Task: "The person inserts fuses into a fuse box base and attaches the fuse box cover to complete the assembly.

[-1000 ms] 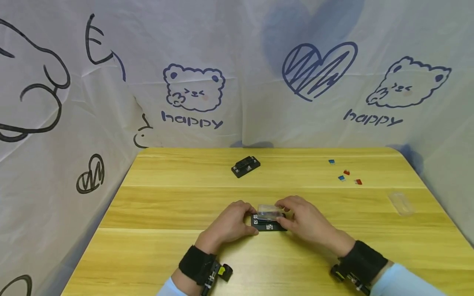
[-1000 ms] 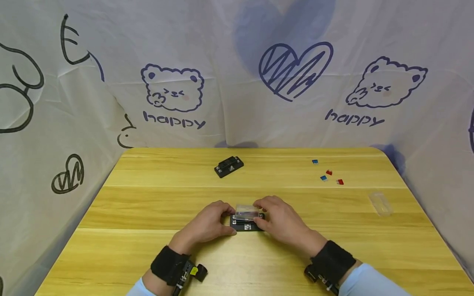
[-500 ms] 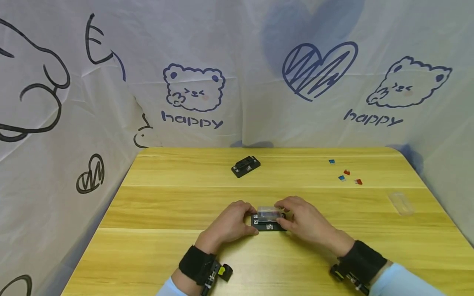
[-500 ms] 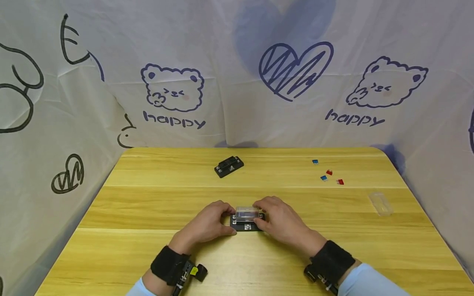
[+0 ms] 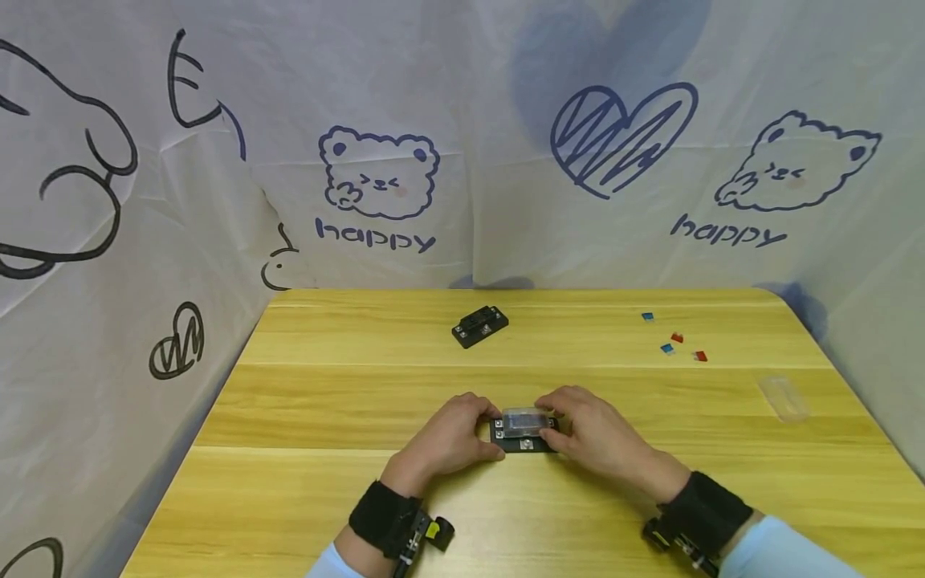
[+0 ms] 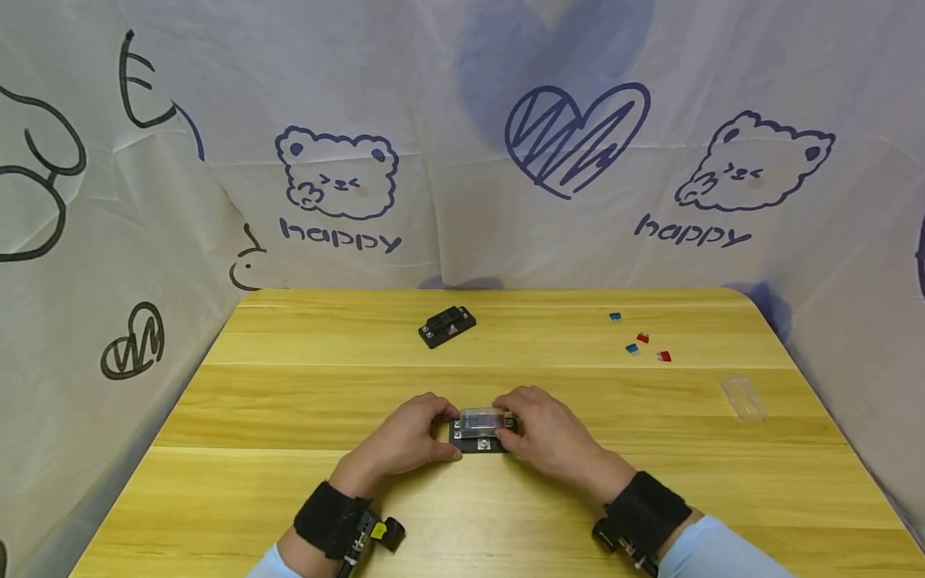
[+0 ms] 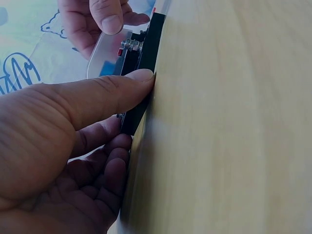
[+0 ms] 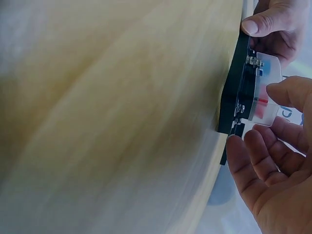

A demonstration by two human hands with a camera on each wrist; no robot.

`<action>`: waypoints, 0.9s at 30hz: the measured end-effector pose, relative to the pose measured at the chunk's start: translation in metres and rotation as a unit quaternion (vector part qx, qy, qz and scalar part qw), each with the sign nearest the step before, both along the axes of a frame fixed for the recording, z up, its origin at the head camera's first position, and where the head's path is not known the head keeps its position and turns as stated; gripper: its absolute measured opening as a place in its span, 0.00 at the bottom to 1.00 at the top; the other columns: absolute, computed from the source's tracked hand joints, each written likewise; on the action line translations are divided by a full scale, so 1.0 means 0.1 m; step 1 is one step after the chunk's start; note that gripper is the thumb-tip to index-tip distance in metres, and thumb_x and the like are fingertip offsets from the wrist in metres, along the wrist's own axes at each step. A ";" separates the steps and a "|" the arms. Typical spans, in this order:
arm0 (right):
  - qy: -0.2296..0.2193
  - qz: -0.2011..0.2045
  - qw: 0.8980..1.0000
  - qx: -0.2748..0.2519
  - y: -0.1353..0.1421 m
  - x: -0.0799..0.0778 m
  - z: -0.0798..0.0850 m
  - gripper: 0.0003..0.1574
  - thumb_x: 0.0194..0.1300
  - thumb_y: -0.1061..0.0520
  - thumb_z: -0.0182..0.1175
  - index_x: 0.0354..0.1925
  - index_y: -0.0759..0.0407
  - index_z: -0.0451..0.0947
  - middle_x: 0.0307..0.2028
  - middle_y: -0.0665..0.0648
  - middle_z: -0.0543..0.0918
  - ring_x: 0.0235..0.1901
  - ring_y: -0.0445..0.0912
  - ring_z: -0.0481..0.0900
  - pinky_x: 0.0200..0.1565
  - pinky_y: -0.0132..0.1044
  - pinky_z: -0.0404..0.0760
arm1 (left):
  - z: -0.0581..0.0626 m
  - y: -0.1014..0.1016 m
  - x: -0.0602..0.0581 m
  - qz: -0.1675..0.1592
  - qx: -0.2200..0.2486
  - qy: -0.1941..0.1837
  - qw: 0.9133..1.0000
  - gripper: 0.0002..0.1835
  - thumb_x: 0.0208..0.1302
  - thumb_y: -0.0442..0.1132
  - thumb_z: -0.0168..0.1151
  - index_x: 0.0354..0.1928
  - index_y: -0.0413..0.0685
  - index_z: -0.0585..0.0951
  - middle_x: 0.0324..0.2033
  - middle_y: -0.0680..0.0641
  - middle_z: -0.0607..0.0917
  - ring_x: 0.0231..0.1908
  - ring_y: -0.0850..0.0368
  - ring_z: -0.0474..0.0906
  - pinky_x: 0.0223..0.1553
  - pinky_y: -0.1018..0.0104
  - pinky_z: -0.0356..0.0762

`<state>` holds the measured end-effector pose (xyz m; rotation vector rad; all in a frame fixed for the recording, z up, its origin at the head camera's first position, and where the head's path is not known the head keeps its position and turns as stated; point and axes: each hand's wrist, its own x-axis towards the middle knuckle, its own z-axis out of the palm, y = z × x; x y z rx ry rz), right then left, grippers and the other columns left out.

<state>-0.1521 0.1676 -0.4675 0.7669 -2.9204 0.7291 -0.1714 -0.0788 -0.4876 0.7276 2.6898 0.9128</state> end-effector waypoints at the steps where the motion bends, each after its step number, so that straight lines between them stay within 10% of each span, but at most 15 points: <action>1: -0.001 0.000 1.000 0.000 0.00 0.00 0.00 0.24 0.60 0.48 0.66 0.54 0.52 0.78 0.48 0.53 0.80 0.43 0.44 0.76 0.44 0.45 0.79 | 0.00 0.00 0.00 0.000 0.000 0.000 1.000 0.27 0.46 0.51 0.76 0.49 0.51 0.80 0.42 0.53 0.79 0.41 0.59 0.73 0.48 0.61 0.74; 14: -0.002 0.000 1.000 -0.021 0.02 0.00 -0.02 0.25 0.60 0.48 0.67 0.54 0.53 0.78 0.45 0.50 0.81 0.37 0.40 0.76 0.38 0.41 0.79 | 0.04 0.00 0.01 0.008 0.037 -0.025 0.999 0.35 0.50 0.58 0.72 0.58 0.52 0.75 0.44 0.51 0.77 0.41 0.58 0.72 0.45 0.61 0.75; 27: -0.007 -0.004 0.999 -0.034 0.01 0.00 -0.04 0.21 0.60 0.49 0.67 0.51 0.50 0.79 0.43 0.48 0.81 0.36 0.40 0.76 0.36 0.39 0.78 | 0.05 0.03 0.03 0.017 0.066 -0.005 0.998 0.18 0.60 0.56 0.65 0.51 0.64 0.78 0.41 0.52 0.79 0.38 0.56 0.74 0.38 0.64 0.74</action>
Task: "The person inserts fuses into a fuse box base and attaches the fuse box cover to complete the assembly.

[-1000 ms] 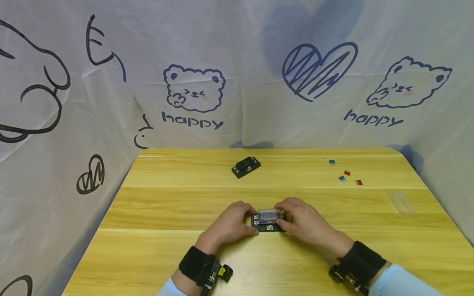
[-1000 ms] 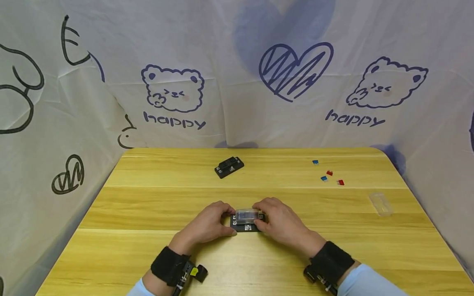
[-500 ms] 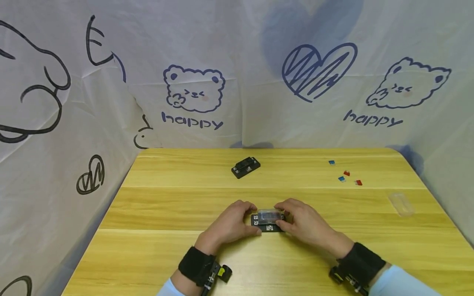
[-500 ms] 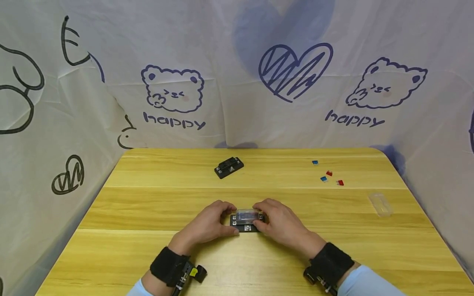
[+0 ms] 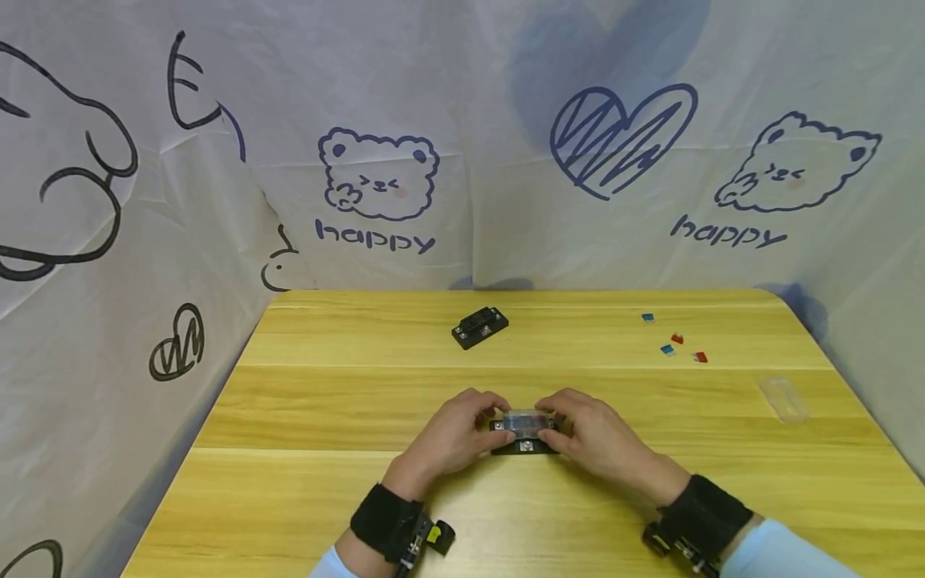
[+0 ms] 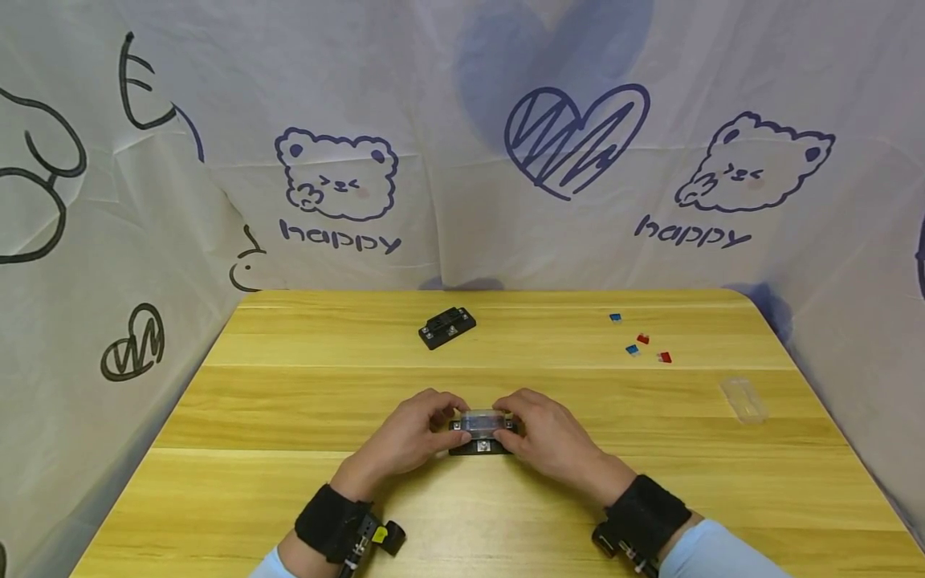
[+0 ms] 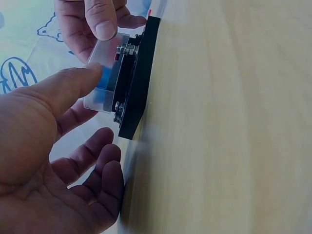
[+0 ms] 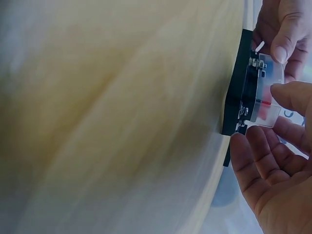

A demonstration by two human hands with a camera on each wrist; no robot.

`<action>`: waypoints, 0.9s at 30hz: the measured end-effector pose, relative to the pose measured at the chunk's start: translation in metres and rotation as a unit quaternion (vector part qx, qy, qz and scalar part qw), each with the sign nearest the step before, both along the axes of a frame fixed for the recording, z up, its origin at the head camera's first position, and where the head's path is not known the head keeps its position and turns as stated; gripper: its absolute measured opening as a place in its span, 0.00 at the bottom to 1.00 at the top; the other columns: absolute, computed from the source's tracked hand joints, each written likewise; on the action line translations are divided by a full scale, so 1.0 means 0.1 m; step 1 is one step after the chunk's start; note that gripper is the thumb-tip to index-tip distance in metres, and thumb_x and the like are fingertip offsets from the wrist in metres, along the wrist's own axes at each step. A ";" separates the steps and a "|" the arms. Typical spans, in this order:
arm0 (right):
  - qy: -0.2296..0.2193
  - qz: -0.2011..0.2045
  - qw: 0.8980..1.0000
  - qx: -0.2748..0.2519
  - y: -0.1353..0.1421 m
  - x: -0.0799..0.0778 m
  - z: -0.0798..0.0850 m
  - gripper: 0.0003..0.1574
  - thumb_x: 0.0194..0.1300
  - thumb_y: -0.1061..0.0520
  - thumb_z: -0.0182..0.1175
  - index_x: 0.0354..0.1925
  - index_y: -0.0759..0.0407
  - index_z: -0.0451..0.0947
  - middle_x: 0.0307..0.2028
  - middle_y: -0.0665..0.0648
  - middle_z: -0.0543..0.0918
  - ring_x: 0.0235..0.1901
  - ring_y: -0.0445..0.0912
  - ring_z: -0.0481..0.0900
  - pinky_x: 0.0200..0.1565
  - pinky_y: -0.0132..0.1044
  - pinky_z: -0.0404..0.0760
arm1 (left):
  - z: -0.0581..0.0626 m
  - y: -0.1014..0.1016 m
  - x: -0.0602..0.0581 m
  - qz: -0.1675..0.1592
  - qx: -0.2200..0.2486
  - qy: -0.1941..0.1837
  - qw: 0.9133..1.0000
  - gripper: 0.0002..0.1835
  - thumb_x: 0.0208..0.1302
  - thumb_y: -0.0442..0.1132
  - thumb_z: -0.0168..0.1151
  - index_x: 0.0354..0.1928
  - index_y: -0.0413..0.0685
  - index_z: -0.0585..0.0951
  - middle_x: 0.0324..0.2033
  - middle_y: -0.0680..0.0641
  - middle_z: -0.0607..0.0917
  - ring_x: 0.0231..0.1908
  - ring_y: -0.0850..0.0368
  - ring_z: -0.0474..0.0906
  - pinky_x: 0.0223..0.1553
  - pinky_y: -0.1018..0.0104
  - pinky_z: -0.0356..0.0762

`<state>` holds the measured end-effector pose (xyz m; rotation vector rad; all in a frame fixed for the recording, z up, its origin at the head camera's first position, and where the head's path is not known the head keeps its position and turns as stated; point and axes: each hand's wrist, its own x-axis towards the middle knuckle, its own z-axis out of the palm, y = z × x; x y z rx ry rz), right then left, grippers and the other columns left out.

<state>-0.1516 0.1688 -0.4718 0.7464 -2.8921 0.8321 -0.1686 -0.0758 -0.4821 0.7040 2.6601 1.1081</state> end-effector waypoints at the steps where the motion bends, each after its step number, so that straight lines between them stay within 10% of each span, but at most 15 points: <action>1: 0.000 0.000 1.000 -0.001 0.00 0.00 0.00 0.21 0.60 0.49 0.67 0.51 0.50 0.79 0.43 0.48 0.81 0.36 0.40 0.76 0.36 0.39 0.78 | 0.00 0.00 0.00 0.000 0.000 0.001 1.000 0.18 0.60 0.56 0.65 0.51 0.64 0.79 0.41 0.52 0.79 0.37 0.56 0.74 0.37 0.64 0.74; 27: -0.015 0.000 1.000 -0.002 -0.01 -0.01 -0.01 0.19 0.59 0.50 0.68 0.50 0.50 0.80 0.41 0.46 0.81 0.34 0.40 0.76 0.35 0.38 0.77 | -0.01 -0.01 -0.01 -0.004 -0.009 0.001 1.000 0.18 0.60 0.57 0.65 0.49 0.61 0.81 0.35 0.50 0.79 0.31 0.59 0.71 0.31 0.66 0.71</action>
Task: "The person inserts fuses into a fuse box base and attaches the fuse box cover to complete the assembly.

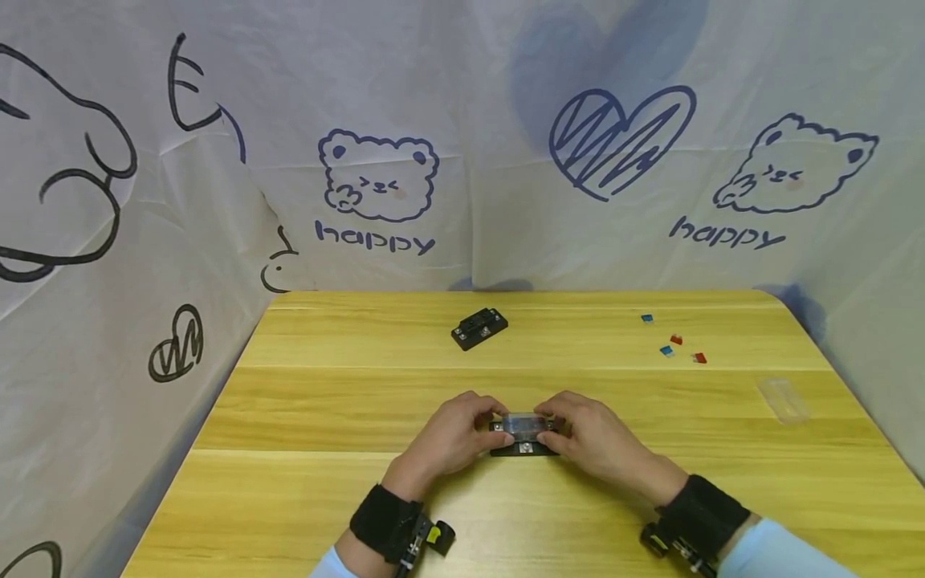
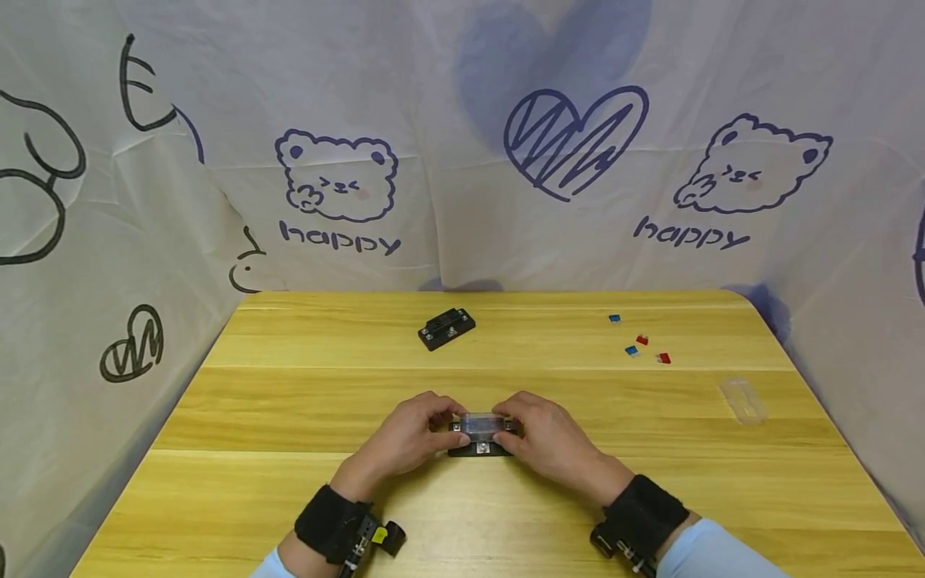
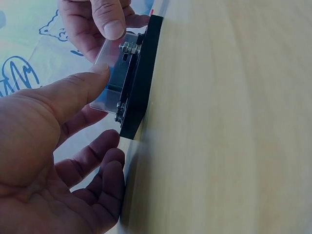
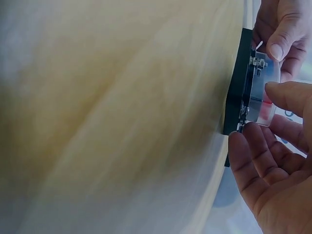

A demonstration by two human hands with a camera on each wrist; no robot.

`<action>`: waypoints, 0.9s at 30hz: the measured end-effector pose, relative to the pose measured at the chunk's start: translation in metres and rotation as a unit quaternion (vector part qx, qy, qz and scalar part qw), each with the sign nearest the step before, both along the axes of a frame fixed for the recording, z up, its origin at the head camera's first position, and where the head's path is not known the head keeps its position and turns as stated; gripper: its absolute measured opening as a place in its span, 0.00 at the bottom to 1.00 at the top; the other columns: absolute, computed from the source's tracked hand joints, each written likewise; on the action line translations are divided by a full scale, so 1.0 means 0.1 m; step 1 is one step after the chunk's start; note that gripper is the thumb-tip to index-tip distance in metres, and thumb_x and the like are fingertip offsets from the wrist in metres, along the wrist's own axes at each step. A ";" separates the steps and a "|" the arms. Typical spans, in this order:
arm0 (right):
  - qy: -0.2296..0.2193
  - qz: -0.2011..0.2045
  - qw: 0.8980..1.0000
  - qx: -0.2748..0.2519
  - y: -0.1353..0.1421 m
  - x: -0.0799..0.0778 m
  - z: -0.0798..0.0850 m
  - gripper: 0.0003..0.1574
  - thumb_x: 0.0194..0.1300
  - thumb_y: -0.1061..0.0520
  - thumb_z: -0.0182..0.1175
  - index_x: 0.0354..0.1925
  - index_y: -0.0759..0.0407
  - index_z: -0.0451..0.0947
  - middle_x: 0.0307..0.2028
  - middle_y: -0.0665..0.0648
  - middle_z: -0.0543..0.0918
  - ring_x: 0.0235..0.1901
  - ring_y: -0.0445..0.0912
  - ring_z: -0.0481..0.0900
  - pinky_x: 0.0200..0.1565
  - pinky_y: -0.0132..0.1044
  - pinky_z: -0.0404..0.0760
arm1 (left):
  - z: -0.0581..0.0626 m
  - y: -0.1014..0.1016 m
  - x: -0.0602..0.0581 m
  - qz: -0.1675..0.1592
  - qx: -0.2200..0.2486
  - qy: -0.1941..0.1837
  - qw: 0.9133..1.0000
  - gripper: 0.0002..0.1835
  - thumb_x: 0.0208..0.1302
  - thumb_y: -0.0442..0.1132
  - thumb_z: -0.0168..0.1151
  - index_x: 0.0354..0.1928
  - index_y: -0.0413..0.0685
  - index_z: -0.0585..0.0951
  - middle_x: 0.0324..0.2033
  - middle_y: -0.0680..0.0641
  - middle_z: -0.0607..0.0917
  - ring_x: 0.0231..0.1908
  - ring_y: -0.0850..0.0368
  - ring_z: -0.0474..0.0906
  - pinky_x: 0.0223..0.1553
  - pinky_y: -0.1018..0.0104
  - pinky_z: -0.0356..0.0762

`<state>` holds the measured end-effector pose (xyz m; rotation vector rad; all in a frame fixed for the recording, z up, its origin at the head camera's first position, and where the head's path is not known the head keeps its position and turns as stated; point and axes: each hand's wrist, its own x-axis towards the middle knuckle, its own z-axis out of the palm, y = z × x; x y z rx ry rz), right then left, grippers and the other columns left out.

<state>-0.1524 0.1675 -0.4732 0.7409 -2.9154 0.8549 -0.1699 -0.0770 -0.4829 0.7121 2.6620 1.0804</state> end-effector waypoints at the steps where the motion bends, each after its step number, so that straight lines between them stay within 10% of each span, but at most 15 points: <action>1: -0.001 0.000 1.000 0.001 0.00 0.00 0.00 0.19 0.59 0.50 0.68 0.50 0.50 0.80 0.41 0.46 0.81 0.34 0.40 0.76 0.35 0.38 0.77 | 0.00 0.00 0.00 0.000 0.000 -0.001 1.000 0.19 0.60 0.57 0.65 0.50 0.61 0.81 0.35 0.50 0.79 0.31 0.59 0.72 0.31 0.66 0.71; 27: -0.045 -0.021 0.998 0.047 0.15 0.01 0.04 0.34 0.55 0.46 0.70 0.58 0.56 0.75 0.42 0.49 0.78 0.36 0.41 0.73 0.40 0.41 0.77 | -0.01 0.03 0.06 -0.012 -0.084 0.019 0.996 0.31 0.49 0.50 0.74 0.55 0.47 0.78 0.44 0.52 0.77 0.44 0.57 0.71 0.51 0.59 0.74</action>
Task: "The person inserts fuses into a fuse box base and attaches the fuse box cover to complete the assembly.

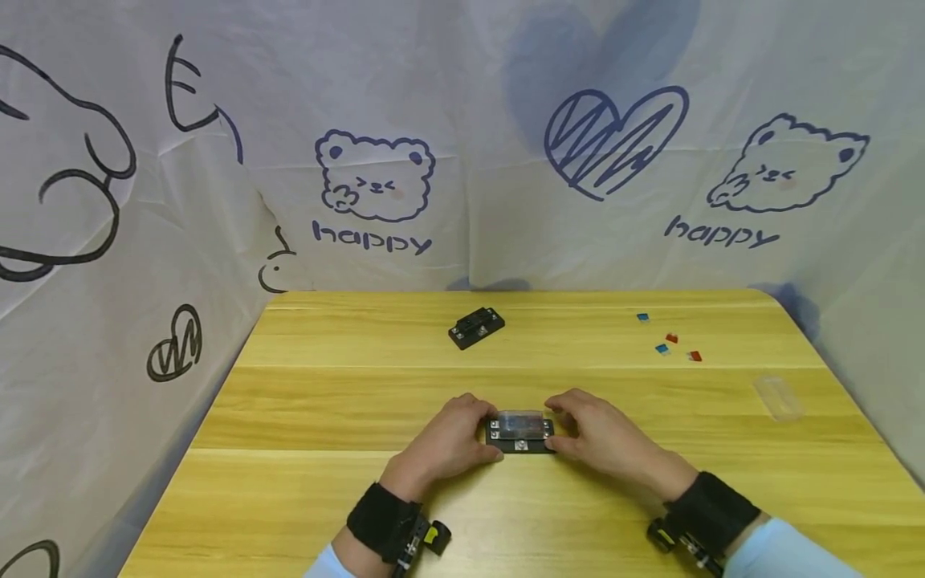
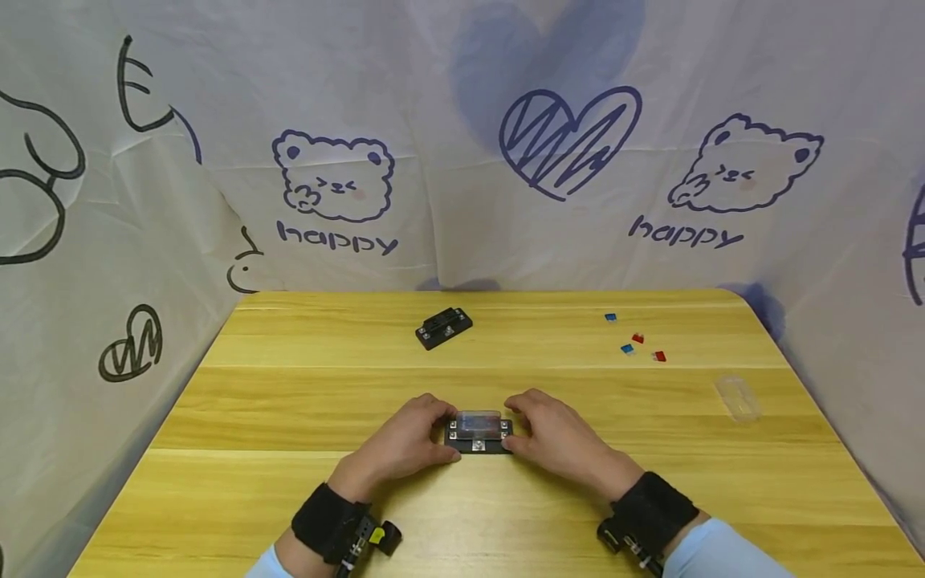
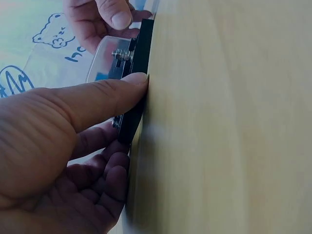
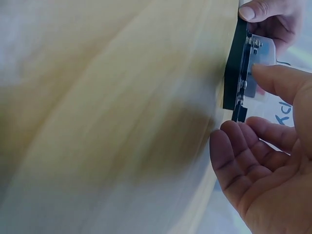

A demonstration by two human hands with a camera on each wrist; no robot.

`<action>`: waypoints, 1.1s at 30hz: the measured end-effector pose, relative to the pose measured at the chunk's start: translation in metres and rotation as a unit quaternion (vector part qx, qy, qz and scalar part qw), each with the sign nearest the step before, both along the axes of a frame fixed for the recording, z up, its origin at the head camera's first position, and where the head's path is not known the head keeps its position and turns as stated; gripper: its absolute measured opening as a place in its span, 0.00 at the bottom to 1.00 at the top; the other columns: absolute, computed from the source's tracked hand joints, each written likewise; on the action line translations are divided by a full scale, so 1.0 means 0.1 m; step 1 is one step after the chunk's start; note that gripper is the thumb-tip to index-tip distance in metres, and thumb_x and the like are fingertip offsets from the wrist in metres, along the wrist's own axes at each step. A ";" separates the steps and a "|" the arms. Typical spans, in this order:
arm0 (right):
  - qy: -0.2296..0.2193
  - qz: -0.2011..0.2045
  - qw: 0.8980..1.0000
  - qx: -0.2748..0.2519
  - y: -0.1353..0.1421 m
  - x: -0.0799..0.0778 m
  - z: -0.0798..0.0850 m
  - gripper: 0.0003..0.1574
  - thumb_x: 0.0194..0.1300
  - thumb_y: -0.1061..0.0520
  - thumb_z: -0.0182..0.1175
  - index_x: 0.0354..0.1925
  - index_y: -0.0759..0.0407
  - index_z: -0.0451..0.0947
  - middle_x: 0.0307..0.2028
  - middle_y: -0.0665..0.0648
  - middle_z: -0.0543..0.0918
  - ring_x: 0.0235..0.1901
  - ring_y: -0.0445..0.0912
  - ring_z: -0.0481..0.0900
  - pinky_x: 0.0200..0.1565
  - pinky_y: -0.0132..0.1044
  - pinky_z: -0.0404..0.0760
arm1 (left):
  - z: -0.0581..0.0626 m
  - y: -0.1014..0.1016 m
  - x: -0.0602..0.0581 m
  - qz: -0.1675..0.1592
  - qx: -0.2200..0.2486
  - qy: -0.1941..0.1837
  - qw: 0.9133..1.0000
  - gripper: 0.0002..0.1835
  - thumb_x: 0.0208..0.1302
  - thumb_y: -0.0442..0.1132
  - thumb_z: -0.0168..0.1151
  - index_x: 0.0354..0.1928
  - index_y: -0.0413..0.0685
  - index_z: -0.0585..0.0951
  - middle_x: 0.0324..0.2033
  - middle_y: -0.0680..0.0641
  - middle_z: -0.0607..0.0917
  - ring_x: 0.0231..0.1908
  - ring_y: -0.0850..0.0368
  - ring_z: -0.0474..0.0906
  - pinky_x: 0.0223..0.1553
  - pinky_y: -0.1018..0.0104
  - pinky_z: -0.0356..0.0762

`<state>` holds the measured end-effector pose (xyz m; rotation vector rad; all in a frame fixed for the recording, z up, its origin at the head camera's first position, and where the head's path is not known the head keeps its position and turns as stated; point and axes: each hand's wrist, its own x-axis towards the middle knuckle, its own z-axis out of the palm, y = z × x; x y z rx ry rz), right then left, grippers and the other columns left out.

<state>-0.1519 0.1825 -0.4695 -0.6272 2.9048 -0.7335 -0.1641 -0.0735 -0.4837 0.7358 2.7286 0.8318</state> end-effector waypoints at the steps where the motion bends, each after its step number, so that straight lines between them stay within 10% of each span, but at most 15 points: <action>1: 0.001 0.000 1.000 0.000 0.01 0.00 0.00 0.34 0.55 0.46 0.70 0.58 0.56 0.75 0.42 0.49 0.78 0.36 0.41 0.73 0.40 0.41 0.77 | 0.00 -0.01 0.00 0.000 -0.002 0.002 1.000 0.31 0.49 0.50 0.74 0.55 0.47 0.78 0.44 0.51 0.77 0.44 0.57 0.71 0.50 0.59 0.74; 11: -0.006 -0.007 1.000 -0.004 0.05 0.01 -0.01 0.33 0.56 0.46 0.70 0.57 0.57 0.75 0.36 0.49 0.76 0.33 0.42 0.71 0.36 0.39 0.74 | 0.07 -0.28 -0.13 0.020 -0.017 0.010 1.000 0.31 0.50 0.49 0.73 0.57 0.46 0.78 0.44 0.49 0.79 0.43 0.55 0.72 0.51 0.56 0.73; 22: -0.005 0.000 1.000 -0.011 0.07 0.01 -0.05 0.31 0.58 0.47 0.68 0.56 0.58 0.76 0.37 0.49 0.76 0.34 0.42 0.71 0.36 0.39 0.74 | 0.13 -0.97 -0.41 0.111 -0.041 0.000 0.993 0.30 0.50 0.46 0.74 0.56 0.43 0.79 0.44 0.44 0.79 0.40 0.53 0.73 0.49 0.54 0.74; 33: 0.002 0.002 1.000 -0.012 0.09 0.01 -0.07 0.29 0.58 0.48 0.68 0.55 0.58 0.76 0.35 0.49 0.75 0.33 0.42 0.70 0.35 0.39 0.73 | 0.24 -1.54 -0.58 0.125 -0.073 -0.031 0.989 0.31 0.54 0.40 0.71 0.60 0.39 0.75 0.52 0.37 0.78 0.43 0.47 0.72 0.52 0.48 0.72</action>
